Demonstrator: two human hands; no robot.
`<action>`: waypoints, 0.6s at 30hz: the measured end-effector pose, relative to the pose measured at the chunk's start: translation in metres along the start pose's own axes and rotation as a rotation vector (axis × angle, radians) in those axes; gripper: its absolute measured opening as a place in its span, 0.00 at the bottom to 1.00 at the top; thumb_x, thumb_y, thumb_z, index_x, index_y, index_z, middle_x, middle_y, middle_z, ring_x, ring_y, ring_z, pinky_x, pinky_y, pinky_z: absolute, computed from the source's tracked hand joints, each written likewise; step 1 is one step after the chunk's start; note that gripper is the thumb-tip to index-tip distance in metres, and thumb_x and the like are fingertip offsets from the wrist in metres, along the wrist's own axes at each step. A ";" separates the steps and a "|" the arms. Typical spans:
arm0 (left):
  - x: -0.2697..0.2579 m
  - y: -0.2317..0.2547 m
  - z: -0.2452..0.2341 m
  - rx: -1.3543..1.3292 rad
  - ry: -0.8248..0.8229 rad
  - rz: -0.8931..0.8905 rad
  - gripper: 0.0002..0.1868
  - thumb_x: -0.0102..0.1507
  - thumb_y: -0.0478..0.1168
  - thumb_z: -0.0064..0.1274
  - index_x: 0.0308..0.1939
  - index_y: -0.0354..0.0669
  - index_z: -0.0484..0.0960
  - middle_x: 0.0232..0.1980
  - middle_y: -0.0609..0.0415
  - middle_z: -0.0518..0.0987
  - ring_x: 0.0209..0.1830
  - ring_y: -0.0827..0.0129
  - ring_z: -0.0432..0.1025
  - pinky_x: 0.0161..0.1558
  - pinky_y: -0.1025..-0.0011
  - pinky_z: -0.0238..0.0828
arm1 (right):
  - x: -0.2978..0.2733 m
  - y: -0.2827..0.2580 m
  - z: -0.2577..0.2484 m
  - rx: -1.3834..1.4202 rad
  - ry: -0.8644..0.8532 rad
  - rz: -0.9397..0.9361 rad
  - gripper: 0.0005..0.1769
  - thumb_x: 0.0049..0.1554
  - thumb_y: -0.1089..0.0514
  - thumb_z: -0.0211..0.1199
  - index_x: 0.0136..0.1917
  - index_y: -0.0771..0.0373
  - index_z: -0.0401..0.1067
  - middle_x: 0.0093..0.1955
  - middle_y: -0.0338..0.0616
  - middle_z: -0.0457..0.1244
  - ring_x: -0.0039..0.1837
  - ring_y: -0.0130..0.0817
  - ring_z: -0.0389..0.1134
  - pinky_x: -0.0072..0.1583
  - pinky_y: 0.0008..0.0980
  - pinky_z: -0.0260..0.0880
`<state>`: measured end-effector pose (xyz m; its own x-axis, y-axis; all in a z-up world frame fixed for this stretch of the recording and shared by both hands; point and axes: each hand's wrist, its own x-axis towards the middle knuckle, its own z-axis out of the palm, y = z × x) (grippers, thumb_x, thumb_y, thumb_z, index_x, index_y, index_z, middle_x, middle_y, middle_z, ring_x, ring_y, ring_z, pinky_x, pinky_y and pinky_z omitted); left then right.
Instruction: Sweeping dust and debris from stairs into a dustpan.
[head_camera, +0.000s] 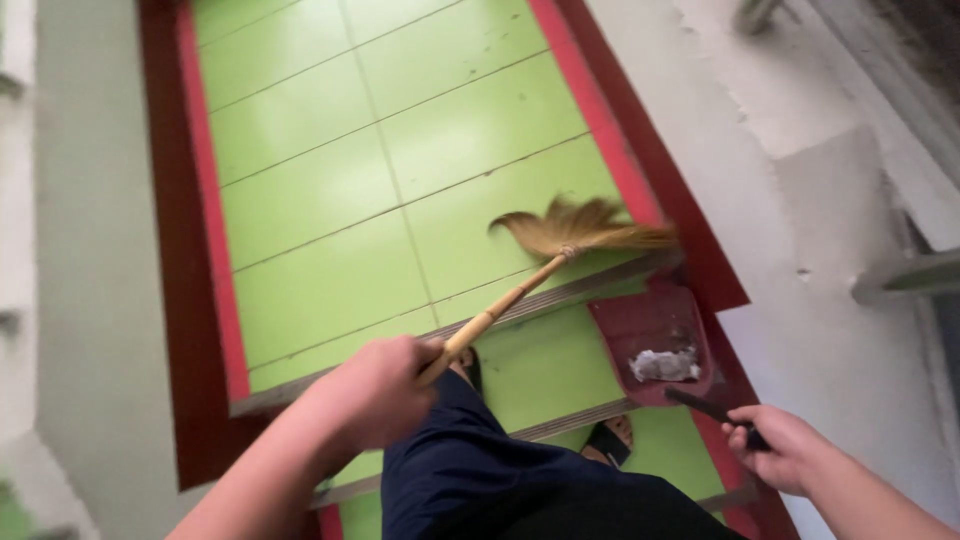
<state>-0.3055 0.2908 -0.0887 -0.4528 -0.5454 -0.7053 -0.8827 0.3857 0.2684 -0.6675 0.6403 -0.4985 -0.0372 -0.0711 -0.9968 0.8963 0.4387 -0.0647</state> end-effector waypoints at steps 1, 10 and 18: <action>-0.010 -0.013 0.004 -0.040 0.041 -0.019 0.21 0.55 0.36 0.51 0.52 0.49 0.84 0.41 0.40 0.84 0.42 0.47 0.79 0.47 0.56 0.75 | 0.006 -0.004 -0.001 0.017 0.002 -0.011 0.08 0.62 0.61 0.54 0.47 0.70 0.62 0.39 0.45 0.60 0.34 0.25 0.58 0.35 0.18 0.63; -0.029 -0.097 0.041 -0.224 0.313 -0.399 0.28 0.60 0.39 0.57 0.66 0.46 0.76 0.41 0.40 0.85 0.35 0.60 0.79 0.43 0.63 0.77 | 0.026 -0.028 -0.011 0.047 -0.026 -0.014 0.09 0.63 0.61 0.52 0.50 0.70 0.59 0.42 0.45 0.60 0.36 0.23 0.58 0.36 0.15 0.62; 0.050 -0.167 0.088 -0.609 0.343 -0.642 0.16 0.61 0.35 0.58 0.47 0.21 0.84 0.29 0.42 0.82 0.21 0.62 0.74 0.24 0.62 0.71 | -0.025 -0.028 -0.002 0.025 0.004 -0.085 0.08 0.64 0.62 0.51 0.51 0.70 0.59 0.42 0.44 0.60 0.37 0.21 0.58 0.36 0.14 0.62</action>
<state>-0.1698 0.2642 -0.2263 0.2148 -0.7446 -0.6320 -0.8459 -0.4653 0.2607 -0.6928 0.6318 -0.4719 -0.1156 -0.1037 -0.9879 0.9007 0.4084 -0.1483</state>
